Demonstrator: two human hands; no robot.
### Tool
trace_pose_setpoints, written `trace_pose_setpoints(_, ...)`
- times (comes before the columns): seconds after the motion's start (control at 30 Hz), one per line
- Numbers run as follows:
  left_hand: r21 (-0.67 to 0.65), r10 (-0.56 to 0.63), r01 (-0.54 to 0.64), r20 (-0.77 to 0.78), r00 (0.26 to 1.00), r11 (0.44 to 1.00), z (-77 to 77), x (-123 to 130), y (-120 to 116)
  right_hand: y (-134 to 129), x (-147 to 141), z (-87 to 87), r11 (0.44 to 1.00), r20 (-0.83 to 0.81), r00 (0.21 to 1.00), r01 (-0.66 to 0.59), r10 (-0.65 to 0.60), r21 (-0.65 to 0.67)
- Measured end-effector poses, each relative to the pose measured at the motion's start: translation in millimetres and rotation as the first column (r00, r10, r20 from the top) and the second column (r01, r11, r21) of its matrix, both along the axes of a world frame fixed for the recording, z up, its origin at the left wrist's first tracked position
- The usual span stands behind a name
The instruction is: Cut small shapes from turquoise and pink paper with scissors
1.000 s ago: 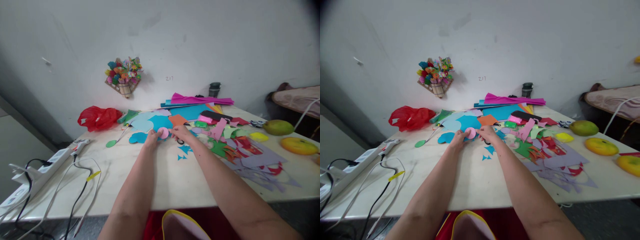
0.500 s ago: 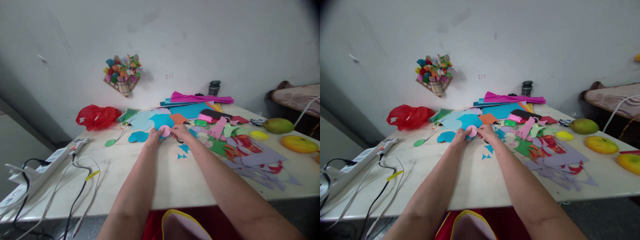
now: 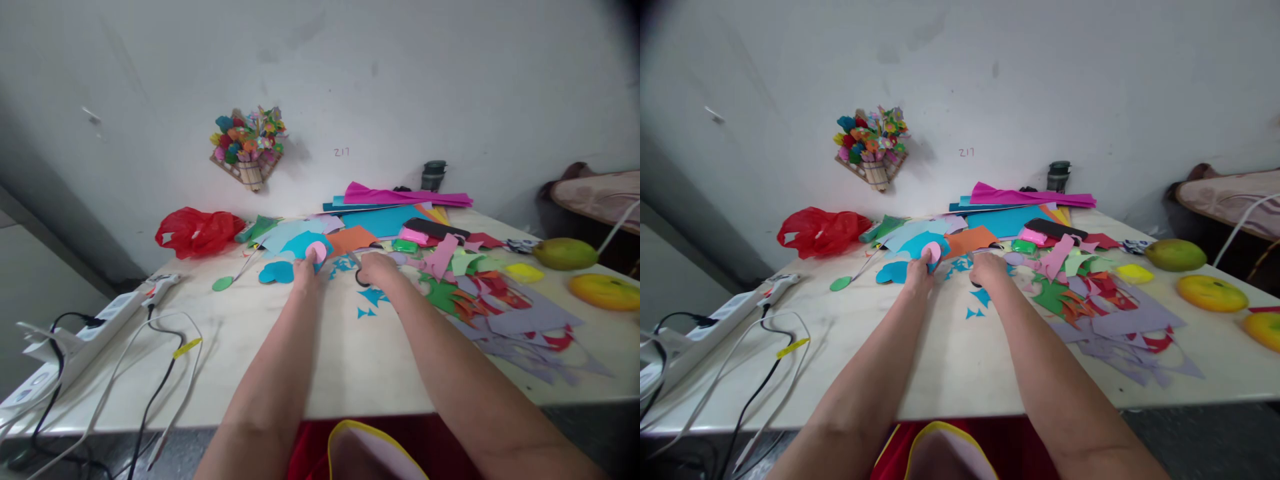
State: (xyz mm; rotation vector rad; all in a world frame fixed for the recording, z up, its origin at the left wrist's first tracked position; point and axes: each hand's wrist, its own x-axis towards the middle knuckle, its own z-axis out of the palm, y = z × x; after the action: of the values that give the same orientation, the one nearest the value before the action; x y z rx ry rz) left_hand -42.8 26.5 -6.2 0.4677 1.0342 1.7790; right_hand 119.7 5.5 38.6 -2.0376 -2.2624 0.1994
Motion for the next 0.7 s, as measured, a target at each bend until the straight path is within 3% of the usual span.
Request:
trace_pose_setpoints(0.07,-0.041,0.070,-0.070,-0.009,0.998,0.997,3.2,3,-1,0,0,-0.2,1.000,-0.004,1.000,-0.004,0.004,0.001)
trace_pose_setpoints(0.17,-0.028,0.050,-0.049,0.002,0.999,0.998,6.4,6,-3,0,1,-2.1,1.000,-0.001,1.000,-0.001,0.001,0.010)
trace_pose_setpoints(0.3,-0.031,0.117,-0.117,-0.006,0.993,0.993,4.0,6,-1,2,2,-3.8,0.999,-0.011,1.000,-0.020,0.020,0.037)
trace_pose_setpoints(0.5,-0.088,0.251,-0.258,-0.086,0.964,0.962,2.6,7,-1,11,16,5.4,0.999,-0.042,0.999,0.022,-0.021,0.023)
trace_pose_setpoints(0.63,-0.135,0.272,-0.277,-0.056,0.961,0.951,9.1,10,-6,16,25,9.1,0.995,-0.298,0.950,0.102,-0.098,0.000)
trace_pose_setpoints(0.7,-0.158,0.282,-0.285,-0.046,0.958,0.945,12.3,10,-9,15,22,7.9,0.993,-0.558,0.822,0.095,-0.115,-0.065)
